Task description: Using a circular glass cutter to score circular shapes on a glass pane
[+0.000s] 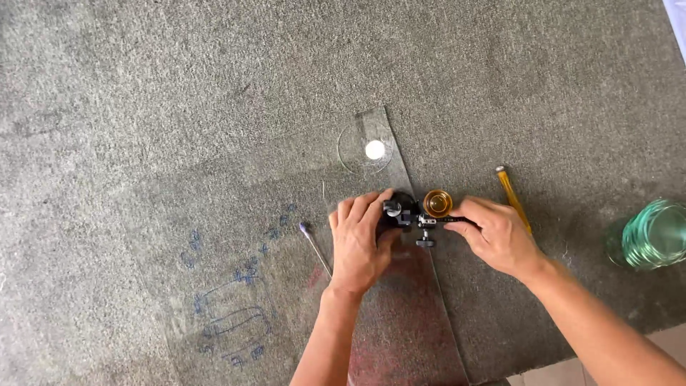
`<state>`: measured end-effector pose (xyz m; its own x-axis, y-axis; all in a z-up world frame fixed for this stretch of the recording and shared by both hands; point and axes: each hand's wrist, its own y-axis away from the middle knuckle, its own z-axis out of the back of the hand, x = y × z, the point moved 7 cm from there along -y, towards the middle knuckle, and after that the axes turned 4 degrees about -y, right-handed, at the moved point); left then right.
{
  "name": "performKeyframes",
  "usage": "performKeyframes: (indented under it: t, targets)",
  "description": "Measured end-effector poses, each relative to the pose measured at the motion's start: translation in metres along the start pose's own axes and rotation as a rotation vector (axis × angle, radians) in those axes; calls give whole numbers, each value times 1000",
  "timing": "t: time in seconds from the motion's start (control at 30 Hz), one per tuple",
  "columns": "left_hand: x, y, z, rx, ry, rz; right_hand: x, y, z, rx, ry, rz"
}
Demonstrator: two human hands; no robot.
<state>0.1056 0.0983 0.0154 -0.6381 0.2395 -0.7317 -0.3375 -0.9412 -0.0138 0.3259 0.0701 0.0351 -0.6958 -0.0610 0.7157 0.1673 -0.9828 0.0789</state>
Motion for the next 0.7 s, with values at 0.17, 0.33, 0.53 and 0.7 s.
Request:
performKeyframes:
  t: [0.17, 0.33, 0.53, 0.7]
  targets:
    - [0, -2, -8, -79, -6, 46, -2, -6, -9, 19, -19, 21]
    - [9, 2, -19, -165, -146, 136, 2, -27, 7, 6, 8, 39]
    - [9, 2, -17, -138, -207, 198, -29, -35, 24, -14, -95, -356]
    - [13, 9, -23, -178, -276, 263, -48, -34, 15, -284, -532, -600]
